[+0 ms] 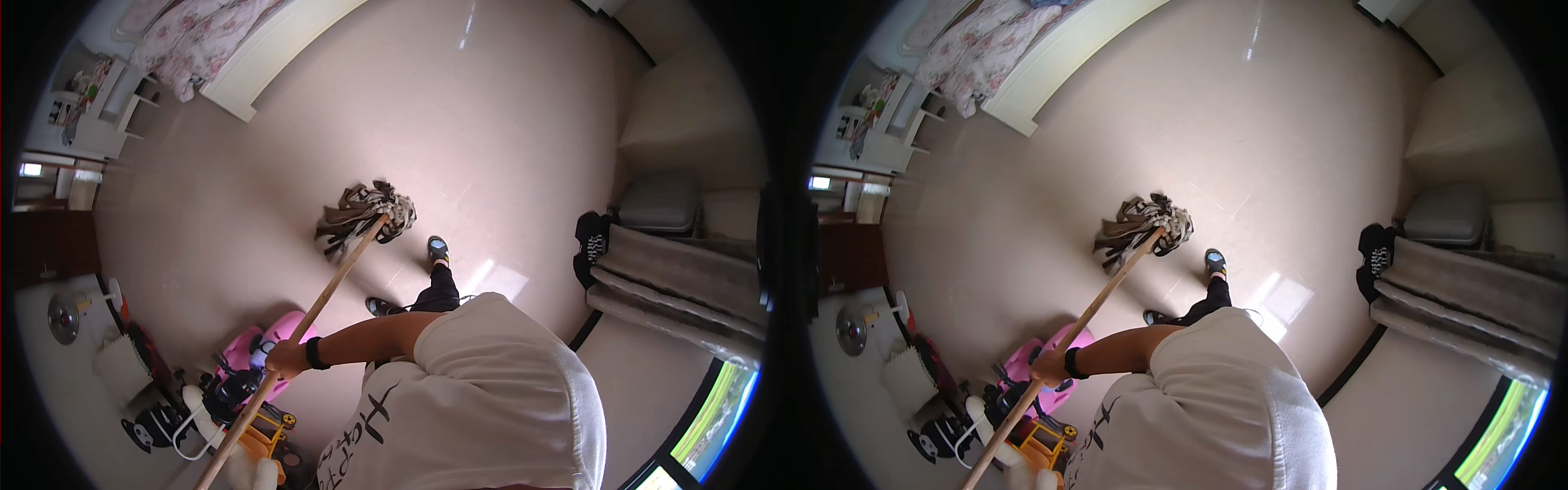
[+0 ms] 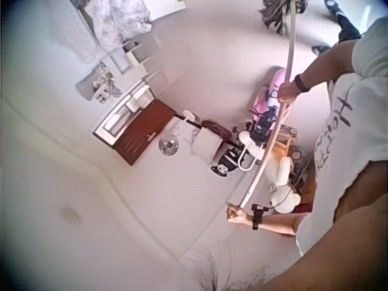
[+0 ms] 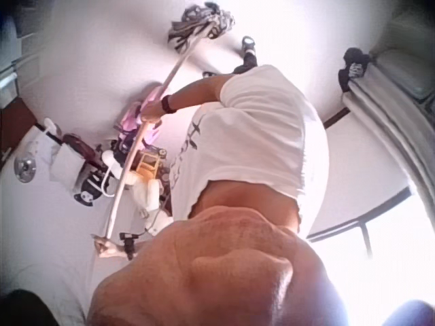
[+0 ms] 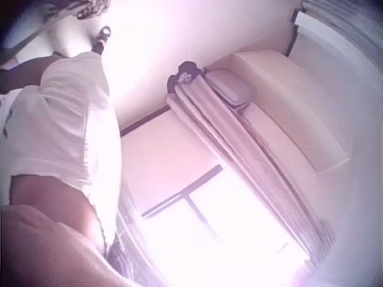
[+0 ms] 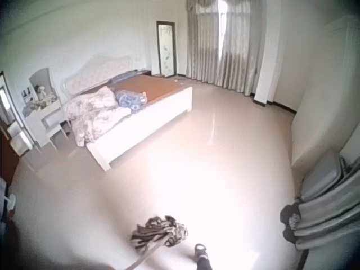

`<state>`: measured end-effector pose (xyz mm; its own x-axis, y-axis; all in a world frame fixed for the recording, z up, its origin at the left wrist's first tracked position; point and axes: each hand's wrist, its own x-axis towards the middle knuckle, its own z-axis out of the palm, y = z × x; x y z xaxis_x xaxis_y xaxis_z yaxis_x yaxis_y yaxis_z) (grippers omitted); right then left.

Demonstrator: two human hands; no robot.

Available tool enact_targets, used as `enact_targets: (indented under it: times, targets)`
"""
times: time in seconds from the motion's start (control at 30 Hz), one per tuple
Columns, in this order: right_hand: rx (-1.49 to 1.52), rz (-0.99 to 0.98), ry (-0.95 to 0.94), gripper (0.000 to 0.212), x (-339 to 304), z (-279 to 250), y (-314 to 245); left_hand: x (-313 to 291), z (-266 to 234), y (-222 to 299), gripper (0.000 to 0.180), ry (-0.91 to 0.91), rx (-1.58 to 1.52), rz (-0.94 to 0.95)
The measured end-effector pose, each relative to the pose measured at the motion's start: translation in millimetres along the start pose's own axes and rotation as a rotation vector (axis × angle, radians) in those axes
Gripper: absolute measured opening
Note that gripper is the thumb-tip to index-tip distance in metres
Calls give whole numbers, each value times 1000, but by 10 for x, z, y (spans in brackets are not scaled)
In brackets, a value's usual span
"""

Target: Mop the bedroom floor.

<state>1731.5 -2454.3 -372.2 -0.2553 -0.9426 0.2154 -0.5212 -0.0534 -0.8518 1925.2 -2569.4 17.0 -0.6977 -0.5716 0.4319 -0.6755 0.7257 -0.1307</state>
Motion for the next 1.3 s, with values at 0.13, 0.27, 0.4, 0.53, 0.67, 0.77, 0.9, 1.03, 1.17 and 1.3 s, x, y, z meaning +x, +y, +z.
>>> enact_targets:
  times: [0.13, 0.27, 0.4, 0.53, 0.67, 0.77, 0.9, 1.03, 1.17, 1.3]
  targets:
    - [-226, 245, 71, 6, -662, -934, 760, 367, 453, 749, 40, 11, -1, -63]
    - [-503, 484, 129, 7, -1556, -1982, 1731, 372, 1182, 2007, 35, -118, -154, 185]
    - [-741, 926, 208, 15, -2708, -3004, 2445, 156, 1678, 3507, 35, -130, -370, 669]
    - [-664, 1248, 335, 18, -3747, -3762, 2726, -140, 1833, 4794, 37, -57, -476, 832]
    - [-671, 1324, 434, 19, -4414, -3888, 2611, -191, 1765, 5287, 35, -51, -551, 984]
    - [-601, 1262, 588, 18, -4514, -3695, 2387, -131, 1712, 5149, 34, -45, -538, 1069]
    - [-588, 1205, 358, 14, -4178, -3204, 2054, -113, 1621, 4410, 35, -19, -413, 1110]
    - [-558, 981, 209, 10, -3331, -2475, 1691, -89, 1447, 3285, 38, -52, -331, 956]
    - [-390, 725, 187, 7, -2144, -1600, 1207, 111, 976, 2095, 39, -113, -240, 963]
    - [-275, 423, 210, 8, -1028, -707, 546, 342, 468, 1154, 37, -77, -168, 790]
